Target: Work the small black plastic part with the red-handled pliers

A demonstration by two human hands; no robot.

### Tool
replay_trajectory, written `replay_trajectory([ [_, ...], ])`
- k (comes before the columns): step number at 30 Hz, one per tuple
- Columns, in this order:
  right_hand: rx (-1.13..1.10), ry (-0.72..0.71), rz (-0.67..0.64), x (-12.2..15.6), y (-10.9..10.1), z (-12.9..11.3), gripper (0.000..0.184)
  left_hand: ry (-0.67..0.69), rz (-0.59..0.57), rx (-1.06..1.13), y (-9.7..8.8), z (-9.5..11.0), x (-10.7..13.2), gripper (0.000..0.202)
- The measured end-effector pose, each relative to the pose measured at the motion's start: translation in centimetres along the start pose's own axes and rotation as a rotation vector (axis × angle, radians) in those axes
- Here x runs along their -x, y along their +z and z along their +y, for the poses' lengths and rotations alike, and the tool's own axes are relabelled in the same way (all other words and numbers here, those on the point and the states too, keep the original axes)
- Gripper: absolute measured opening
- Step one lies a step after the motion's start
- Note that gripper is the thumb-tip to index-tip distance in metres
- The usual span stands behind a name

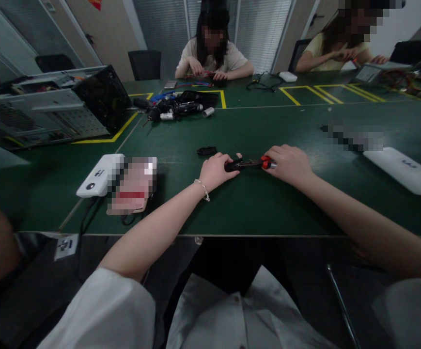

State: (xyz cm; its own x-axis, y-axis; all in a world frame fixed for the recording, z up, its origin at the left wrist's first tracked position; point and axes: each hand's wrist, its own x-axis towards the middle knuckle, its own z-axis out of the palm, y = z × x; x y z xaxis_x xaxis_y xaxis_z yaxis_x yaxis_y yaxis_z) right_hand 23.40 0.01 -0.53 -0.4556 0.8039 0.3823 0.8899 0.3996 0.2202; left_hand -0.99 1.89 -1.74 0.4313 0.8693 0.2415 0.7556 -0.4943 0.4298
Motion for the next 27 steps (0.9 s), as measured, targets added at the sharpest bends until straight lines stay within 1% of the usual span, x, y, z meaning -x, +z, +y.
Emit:
replay_trajectory([
  [10,-0.001,-0.001,0.015,0.03,0.01,0.10,0.028,-0.021,-0.039,0.008,-0.31,0.21,0.02,0.032],
  [19,0.005,-0.003,0.017,0.05,0.15,0.20,0.027,-0.012,-0.021,-0.005,-0.19,0.12,0.03,0.031],
  [27,0.016,-0.002,0.027,0.11,0.36,0.29,0.028,-0.017,-0.032,-0.001,-0.30,0.16,-0.02,0.030],
])
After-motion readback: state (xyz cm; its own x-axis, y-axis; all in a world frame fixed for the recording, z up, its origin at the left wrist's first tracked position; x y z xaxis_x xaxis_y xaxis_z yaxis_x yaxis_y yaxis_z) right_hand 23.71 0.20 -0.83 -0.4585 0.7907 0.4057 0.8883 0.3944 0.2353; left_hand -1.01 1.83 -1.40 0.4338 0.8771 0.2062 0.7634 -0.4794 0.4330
